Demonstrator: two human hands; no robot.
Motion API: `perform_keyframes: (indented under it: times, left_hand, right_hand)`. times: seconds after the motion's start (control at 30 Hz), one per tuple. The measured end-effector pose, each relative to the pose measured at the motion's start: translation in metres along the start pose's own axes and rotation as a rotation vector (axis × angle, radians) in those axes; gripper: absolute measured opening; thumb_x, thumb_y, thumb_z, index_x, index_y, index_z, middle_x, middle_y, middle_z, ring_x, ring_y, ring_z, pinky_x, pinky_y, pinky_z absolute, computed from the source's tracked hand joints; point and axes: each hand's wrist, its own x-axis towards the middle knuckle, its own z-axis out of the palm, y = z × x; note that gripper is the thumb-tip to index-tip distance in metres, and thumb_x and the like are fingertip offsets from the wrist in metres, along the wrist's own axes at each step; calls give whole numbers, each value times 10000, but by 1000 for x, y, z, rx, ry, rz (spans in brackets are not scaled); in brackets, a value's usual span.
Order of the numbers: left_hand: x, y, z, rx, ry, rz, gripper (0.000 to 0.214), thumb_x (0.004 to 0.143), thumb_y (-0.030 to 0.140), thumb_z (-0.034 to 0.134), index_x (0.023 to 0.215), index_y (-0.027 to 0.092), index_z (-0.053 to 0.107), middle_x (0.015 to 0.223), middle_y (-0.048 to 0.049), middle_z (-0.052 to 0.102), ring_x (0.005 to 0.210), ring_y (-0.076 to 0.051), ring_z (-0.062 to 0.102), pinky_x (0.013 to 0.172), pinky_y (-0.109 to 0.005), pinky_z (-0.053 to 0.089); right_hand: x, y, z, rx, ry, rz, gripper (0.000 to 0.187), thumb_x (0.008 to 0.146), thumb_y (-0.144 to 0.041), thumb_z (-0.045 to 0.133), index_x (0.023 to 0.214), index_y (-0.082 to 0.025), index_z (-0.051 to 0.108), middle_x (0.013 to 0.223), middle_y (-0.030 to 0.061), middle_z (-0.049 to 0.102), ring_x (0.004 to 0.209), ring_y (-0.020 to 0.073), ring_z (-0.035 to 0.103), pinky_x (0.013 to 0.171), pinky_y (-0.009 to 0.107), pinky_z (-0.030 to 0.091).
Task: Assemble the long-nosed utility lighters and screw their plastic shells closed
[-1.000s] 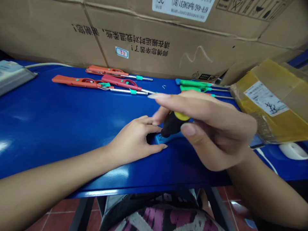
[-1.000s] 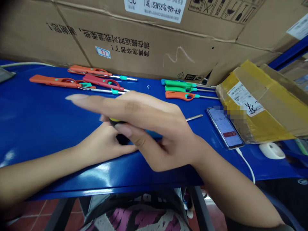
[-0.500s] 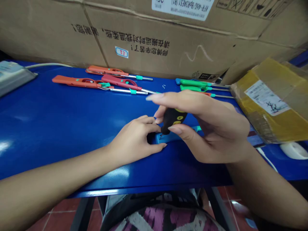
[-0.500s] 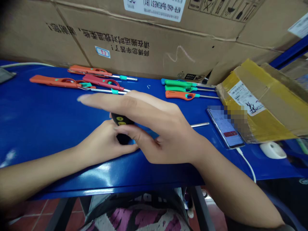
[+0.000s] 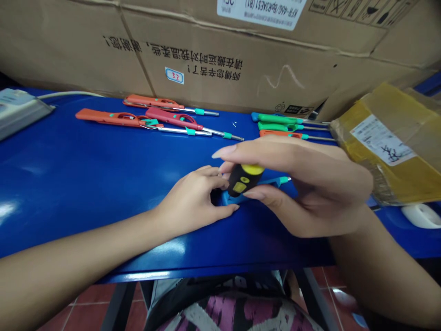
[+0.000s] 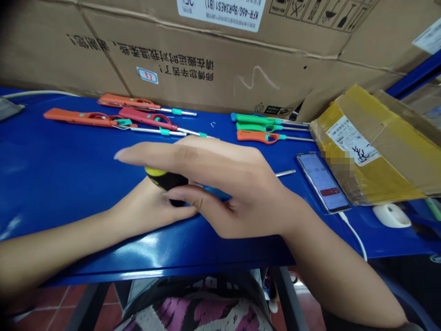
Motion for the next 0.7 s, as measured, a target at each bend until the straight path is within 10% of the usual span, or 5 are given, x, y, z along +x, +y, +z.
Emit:
perform_keyframes:
  times: [0.7]
  left_hand:
    - [-3,-3,4,70,-32,-86,271,818,478,668,841,209,682,850,17,618,942,-219,670,765,-320,532]
  right_hand:
    - [3,-4,6,11,115,136,292,892,-228,716,1166,-318,668,1166,-6,735,1074,241,699,901,383,605]
